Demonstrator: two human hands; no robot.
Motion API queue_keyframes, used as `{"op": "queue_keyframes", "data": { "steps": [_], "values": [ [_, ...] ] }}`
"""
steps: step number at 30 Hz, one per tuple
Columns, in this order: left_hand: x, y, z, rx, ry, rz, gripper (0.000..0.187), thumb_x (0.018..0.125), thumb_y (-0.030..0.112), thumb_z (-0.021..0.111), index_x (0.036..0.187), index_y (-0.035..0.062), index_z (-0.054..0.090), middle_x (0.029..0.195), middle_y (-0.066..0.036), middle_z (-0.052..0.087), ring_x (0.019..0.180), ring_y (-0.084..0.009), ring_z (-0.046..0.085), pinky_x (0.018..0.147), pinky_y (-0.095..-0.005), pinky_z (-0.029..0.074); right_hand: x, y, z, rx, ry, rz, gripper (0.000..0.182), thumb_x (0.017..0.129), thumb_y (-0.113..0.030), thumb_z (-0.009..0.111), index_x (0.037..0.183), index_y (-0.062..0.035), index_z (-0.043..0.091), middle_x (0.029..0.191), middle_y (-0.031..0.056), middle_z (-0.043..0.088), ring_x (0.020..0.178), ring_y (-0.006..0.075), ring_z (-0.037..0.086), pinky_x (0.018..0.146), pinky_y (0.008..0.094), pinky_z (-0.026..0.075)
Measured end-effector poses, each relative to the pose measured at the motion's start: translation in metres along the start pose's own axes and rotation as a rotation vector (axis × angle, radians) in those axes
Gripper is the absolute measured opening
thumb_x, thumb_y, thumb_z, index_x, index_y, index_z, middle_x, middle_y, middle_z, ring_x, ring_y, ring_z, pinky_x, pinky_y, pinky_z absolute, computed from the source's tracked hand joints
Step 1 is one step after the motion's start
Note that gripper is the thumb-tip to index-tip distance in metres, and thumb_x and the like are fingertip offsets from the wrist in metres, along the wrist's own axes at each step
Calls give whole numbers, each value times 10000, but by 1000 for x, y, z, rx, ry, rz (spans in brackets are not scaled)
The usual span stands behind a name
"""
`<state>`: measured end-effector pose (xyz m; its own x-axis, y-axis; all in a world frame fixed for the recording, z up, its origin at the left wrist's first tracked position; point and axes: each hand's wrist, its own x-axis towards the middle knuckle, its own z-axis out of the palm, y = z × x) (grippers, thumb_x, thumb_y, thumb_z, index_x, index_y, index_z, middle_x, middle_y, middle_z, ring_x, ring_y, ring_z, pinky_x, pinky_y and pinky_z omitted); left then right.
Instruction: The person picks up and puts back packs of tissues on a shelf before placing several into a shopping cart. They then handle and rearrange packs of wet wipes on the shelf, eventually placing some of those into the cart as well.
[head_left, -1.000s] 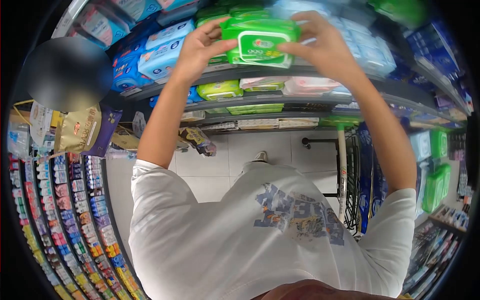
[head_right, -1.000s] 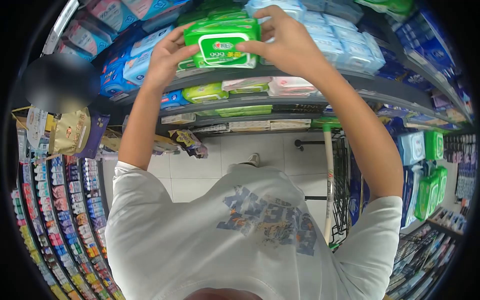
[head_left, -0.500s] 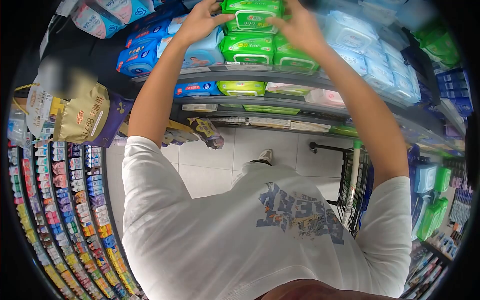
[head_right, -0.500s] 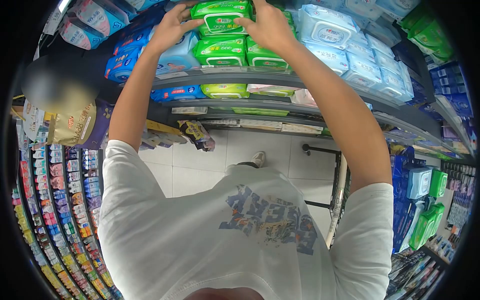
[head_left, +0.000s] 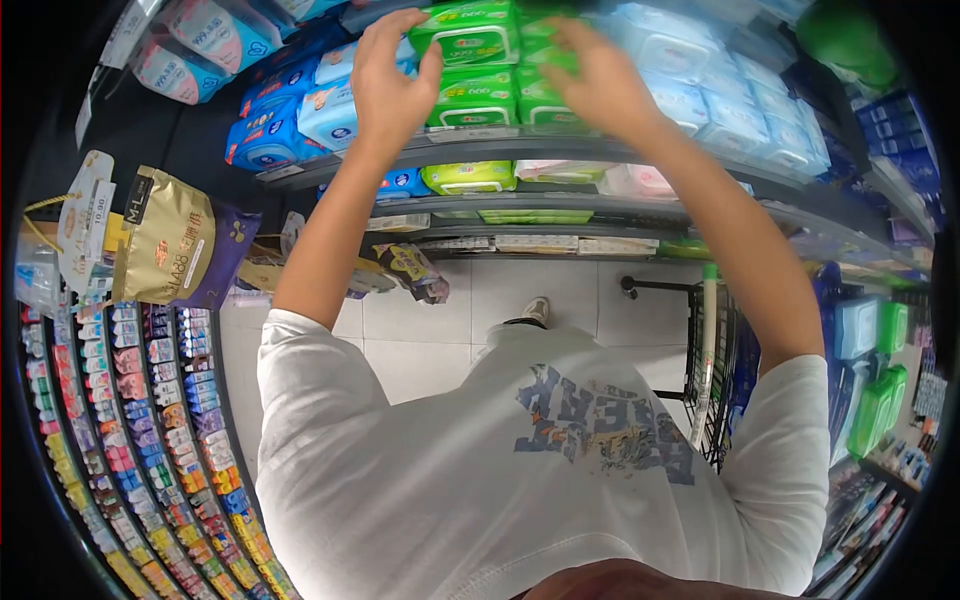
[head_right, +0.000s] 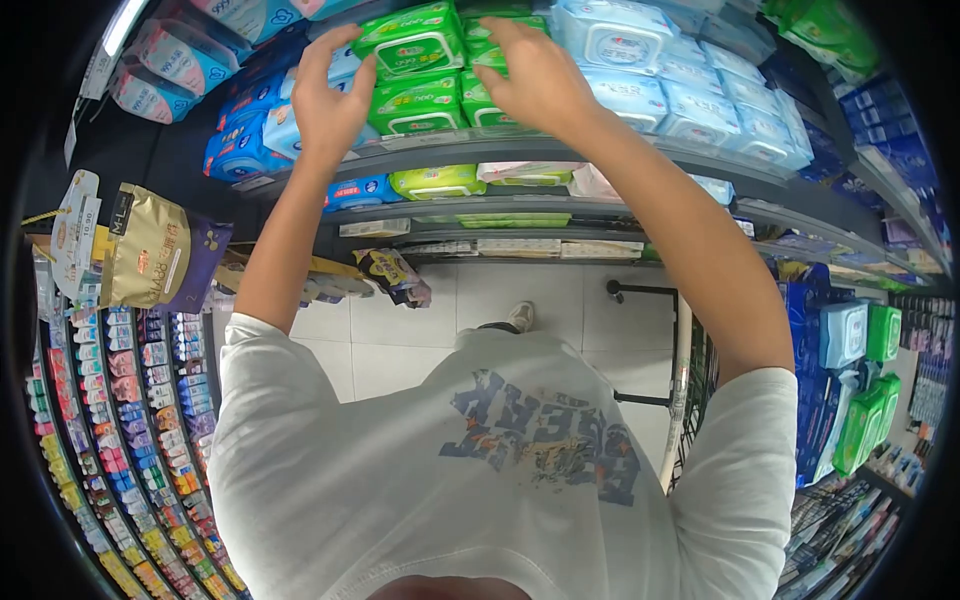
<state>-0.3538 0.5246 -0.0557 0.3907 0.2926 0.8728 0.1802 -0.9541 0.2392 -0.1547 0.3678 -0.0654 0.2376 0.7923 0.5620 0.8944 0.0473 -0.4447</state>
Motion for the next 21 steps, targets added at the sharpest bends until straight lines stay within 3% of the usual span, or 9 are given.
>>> {"op": "queue_keyframes", "data": {
  "steps": [1, 4, 7, 10, 15, 18, 21],
  "values": [
    [-1, 12, 2, -51, -8, 22, 320, 805, 90, 742, 1114, 37, 677, 1116, -131, 680, 1038, -273, 657, 913, -358, 500, -10, -5, -12, 17, 5, -17, 460, 882, -194, 668, 1292, -9, 576, 1246, 239, 626, 1101, 417, 623, 954, 460, 505],
    [1, 56, 15, -142, -23, 47, 228, 839, 89, 710, 1061, 39, 703, 1012, -109, 716, 965, -252, 677, 879, -346, 507, -31, -8, -43, 40, -41, 12, 375, 869, -188, 680, 1196, -8, 643, 1195, 233, 646, 1073, 403, 633, 931, 450, 516],
    [4, 92, 38, -226, -176, 61, 168, 863, 69, 686, 1028, 57, 720, 820, -71, 737, 840, -188, 700, 806, -300, 515, -54, -10, -79, -9, -26, -49, 304, 853, -175, 693, 1112, -17, 681, 1122, 206, 671, 1032, 383, 643, 902, 442, 524],
    [7, 139, 66, -444, -330, -52, 148, 878, 70, 676, 1019, 48, 716, 822, -77, 737, 820, -156, 703, 747, -285, 522, -83, -7, -117, -37, 39, -93, 270, 838, -164, 703, 1071, -27, 690, 1060, 178, 686, 996, 365, 650, 877, 442, 527],
    [13, 224, 115, -633, -468, 101, 166, 894, 45, 658, 1052, 22, 699, 896, -81, 738, 804, -148, 706, 752, -277, 533, -146, -1, -196, -156, 119, -61, 212, 823, -154, 703, 999, -37, 711, 972, 145, 687, 945, 346, 654, 816, 446, 533],
    [13, 287, 142, -771, -437, 182, 160, 864, 42, 662, 1017, 38, 709, 834, -112, 720, 719, -200, 701, 694, -306, 546, -193, -2, -250, -248, 157, 56, 195, 826, -152, 694, 986, -43, 716, 969, 141, 689, 930, 346, 657, 809, 448, 534],
    [7, 350, 160, -922, -558, 186, 172, 866, 16, 649, 1030, 20, 699, 860, -111, 723, 743, -188, 704, 716, -304, 550, -244, -9, -305, -338, 254, 150, 187, 832, -171, 697, 972, -48, 722, 969, 134, 693, 918, 348, 661, 804, 440, 537]
  ]
}}
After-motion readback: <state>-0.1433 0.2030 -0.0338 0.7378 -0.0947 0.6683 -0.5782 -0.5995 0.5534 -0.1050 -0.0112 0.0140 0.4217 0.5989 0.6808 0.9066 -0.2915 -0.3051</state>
